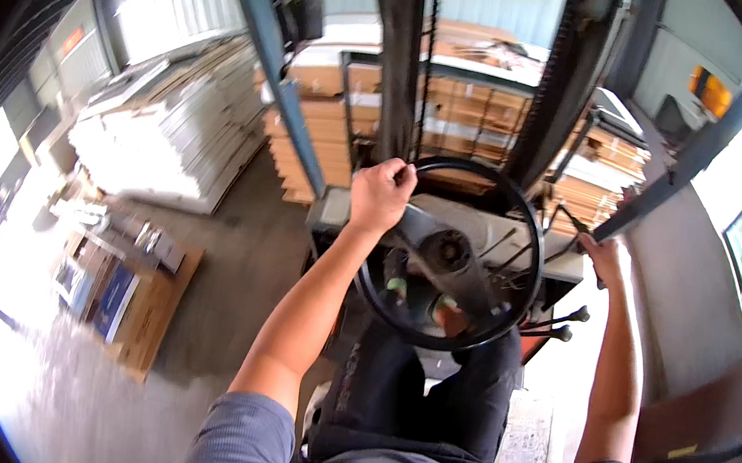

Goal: The person operates a forklift by reversing it out of a workshop, driving it across an outdoor area, and steering it into another warehouse building.

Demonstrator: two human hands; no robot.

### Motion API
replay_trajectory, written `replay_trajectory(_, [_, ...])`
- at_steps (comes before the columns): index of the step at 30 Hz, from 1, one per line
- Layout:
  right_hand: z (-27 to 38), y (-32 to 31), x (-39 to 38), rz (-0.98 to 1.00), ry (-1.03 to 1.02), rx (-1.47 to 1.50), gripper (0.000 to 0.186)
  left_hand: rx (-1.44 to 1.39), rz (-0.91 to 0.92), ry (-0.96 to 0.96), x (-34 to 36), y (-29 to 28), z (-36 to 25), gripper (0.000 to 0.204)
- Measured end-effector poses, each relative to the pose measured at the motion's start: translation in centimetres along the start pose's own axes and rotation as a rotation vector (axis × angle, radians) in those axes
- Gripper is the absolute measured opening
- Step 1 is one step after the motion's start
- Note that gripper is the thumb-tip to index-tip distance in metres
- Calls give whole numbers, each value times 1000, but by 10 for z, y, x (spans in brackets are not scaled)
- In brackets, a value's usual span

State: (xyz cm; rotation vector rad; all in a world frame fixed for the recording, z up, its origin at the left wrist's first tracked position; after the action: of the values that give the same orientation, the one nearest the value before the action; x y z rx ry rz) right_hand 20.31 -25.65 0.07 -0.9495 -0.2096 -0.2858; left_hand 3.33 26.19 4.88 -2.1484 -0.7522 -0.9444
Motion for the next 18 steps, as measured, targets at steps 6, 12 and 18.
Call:
replay_trajectory(6, [-13,-46,-25,-27,-31,-159,72,-344,311,113,-162,-4,-98,21])
replay_trajectory(12, [-33,-16,-9,48,-28,-172,80,-209,418,412,-113,122,-189,24])
replay_trajectory(18, [-14,1,-25,-1,-70,-274,81,103,333,26,46,106,-59,27])
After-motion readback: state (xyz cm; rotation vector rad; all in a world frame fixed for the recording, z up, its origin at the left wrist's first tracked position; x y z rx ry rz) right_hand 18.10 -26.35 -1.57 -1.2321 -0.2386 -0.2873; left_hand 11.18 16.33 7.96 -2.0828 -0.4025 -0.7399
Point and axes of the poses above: each hand's wrist, its own x-axis towards the middle knuckle, its own y-axis out of the palm, z = x × y, the point moved 6 cm from there along x, towards the middle knuckle, and after that the axes turned 12 degrees about y, right-handed, at the moved point
